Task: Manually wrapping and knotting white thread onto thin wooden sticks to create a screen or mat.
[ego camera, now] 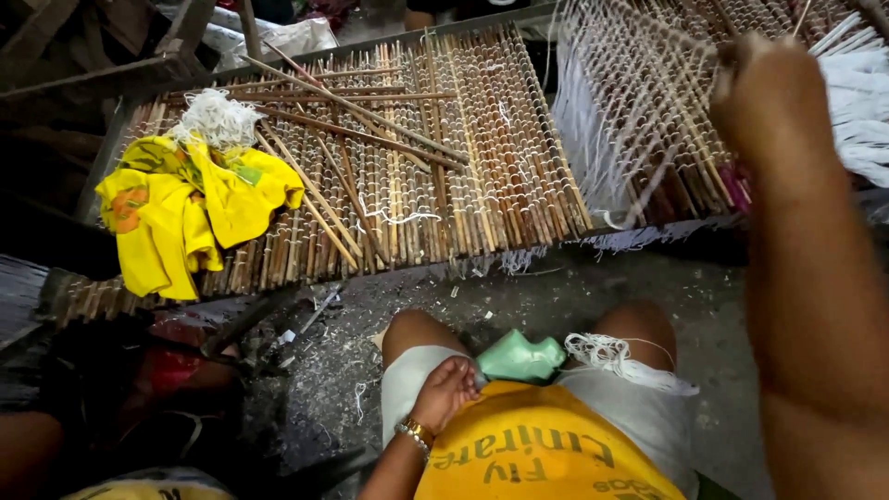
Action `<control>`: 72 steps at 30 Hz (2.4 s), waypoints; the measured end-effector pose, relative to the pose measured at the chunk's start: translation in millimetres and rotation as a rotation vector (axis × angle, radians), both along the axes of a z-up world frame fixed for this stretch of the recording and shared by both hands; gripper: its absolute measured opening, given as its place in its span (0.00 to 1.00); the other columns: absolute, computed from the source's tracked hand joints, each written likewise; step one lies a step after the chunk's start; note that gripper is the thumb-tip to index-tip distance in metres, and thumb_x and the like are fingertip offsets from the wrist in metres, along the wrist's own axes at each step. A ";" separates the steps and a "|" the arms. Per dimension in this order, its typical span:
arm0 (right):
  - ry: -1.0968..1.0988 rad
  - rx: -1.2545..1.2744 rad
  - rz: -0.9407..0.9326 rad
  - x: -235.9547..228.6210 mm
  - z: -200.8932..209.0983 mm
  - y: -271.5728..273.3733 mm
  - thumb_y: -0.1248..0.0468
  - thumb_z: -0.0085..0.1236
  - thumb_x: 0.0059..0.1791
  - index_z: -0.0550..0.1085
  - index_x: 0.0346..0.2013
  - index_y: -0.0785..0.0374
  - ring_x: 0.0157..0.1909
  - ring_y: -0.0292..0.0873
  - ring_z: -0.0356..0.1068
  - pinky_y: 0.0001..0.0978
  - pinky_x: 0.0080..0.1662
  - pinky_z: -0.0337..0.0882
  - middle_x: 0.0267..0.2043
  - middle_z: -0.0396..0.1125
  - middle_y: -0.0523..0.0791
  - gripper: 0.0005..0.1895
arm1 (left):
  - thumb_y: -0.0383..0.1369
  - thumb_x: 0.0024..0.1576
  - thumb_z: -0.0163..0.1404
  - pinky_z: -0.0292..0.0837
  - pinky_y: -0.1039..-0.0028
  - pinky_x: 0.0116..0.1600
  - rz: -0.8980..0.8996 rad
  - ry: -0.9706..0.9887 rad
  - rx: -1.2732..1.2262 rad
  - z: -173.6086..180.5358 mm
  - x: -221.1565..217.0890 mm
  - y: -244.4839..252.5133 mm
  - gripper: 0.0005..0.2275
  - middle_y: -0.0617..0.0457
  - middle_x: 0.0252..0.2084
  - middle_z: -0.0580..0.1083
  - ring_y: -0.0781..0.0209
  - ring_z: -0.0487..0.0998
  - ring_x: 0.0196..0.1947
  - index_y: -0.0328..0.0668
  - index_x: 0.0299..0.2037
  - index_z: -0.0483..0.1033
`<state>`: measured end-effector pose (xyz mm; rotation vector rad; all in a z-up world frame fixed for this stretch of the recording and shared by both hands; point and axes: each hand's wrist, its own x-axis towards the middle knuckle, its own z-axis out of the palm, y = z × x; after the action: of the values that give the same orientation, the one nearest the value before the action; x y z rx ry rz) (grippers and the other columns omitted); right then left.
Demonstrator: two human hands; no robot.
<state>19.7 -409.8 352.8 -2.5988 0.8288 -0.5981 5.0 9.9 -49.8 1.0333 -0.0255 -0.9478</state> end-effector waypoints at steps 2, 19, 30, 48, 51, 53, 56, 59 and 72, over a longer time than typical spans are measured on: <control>0.068 -0.026 0.020 10.8 15.8 -1.6 0.73 0.47 0.62 0.74 0.60 0.75 0.22 0.43 0.61 0.29 0.21 0.70 0.55 0.63 0.71 0.13 | 0.30 0.68 0.44 0.76 0.72 0.39 0.026 0.037 0.002 -4.0 -0.5 0.1 0.07 0.51 0.30 0.70 0.63 0.71 0.28 0.39 0.39 0.73; 0.053 0.359 -0.105 13.0 -115.9 59.7 0.78 0.41 0.54 0.68 0.66 0.66 0.53 0.56 0.67 0.47 0.57 0.70 0.61 0.60 0.60 0.24 | 0.32 0.68 0.42 0.74 0.73 0.38 -0.010 -0.011 0.013 5.1 -0.4 -0.8 0.09 0.52 0.28 0.69 0.63 0.70 0.27 0.37 0.41 0.74; 0.072 0.366 -0.018 17.0 -154.3 63.8 0.75 0.41 0.55 0.63 0.68 0.68 0.57 0.63 0.65 0.55 0.62 0.65 0.62 0.57 0.61 0.25 | 0.31 0.68 0.42 0.75 0.73 0.38 0.009 0.020 -0.023 -1.8 -0.3 0.9 0.08 0.51 0.30 0.70 0.63 0.71 0.28 0.37 0.42 0.73; 0.294 0.275 -0.037 16.3 -147.5 73.6 0.69 0.53 0.54 0.66 0.69 0.57 0.60 0.54 0.65 0.48 0.59 0.70 0.66 0.60 0.54 0.27 | 0.32 0.68 0.43 0.77 0.74 0.38 0.010 -0.016 -0.053 -5.3 0.0 0.5 0.09 0.50 0.28 0.71 0.62 0.74 0.26 0.35 0.41 0.74; 0.386 0.282 -0.052 18.6 -142.1 75.4 0.68 0.56 0.53 0.66 0.69 0.51 0.70 0.57 0.57 0.52 0.63 0.68 0.76 0.50 0.53 0.28 | 0.30 0.68 0.44 0.78 0.73 0.38 0.010 -0.007 -0.041 -6.1 0.4 0.3 0.08 0.51 0.29 0.71 0.63 0.72 0.27 0.37 0.41 0.74; 0.394 0.192 0.003 21.0 -151.0 69.2 0.67 0.51 0.54 0.69 0.68 0.55 0.61 0.58 0.66 0.51 0.53 0.76 0.69 0.59 0.56 0.26 | 0.31 0.68 0.44 0.79 0.71 0.39 0.011 0.007 -0.001 -4.3 -0.1 0.7 0.08 0.51 0.30 0.70 0.63 0.73 0.27 0.36 0.42 0.74; 0.364 0.224 0.053 24.2 -162.4 56.1 0.64 0.47 0.56 0.73 0.63 0.54 0.49 0.62 0.69 0.56 0.47 0.72 0.61 0.61 0.54 0.20 | 0.31 0.67 0.45 0.77 0.74 0.39 0.012 0.007 -0.023 -0.1 -0.2 1.2 0.07 0.51 0.29 0.71 0.64 0.72 0.27 0.37 0.41 0.74; 0.480 0.268 0.022 24.7 -145.2 52.0 0.65 0.51 0.50 0.71 0.66 0.46 0.63 0.65 0.64 0.57 0.56 0.68 0.76 0.49 0.57 0.28 | 0.32 0.68 0.42 0.76 0.74 0.39 0.005 -0.013 -0.019 1.2 0.3 1.7 0.09 0.53 0.30 0.71 0.65 0.72 0.29 0.40 0.39 0.73; 0.540 0.583 -0.159 -192.4 -298.2 -80.6 0.52 0.52 0.56 0.81 0.36 0.64 0.30 0.47 0.65 0.45 0.37 0.66 0.29 0.72 0.49 0.19 | 0.34 0.68 0.44 0.76 0.73 0.40 -0.039 -0.030 -0.053 2.4 2.9 4.1 0.08 0.54 0.30 0.71 0.65 0.73 0.29 0.43 0.37 0.71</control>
<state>-172.7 -490.4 54.6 -2.1635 1.1663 0.3052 7.9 14.1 -47.5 1.0014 -0.0951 -0.9621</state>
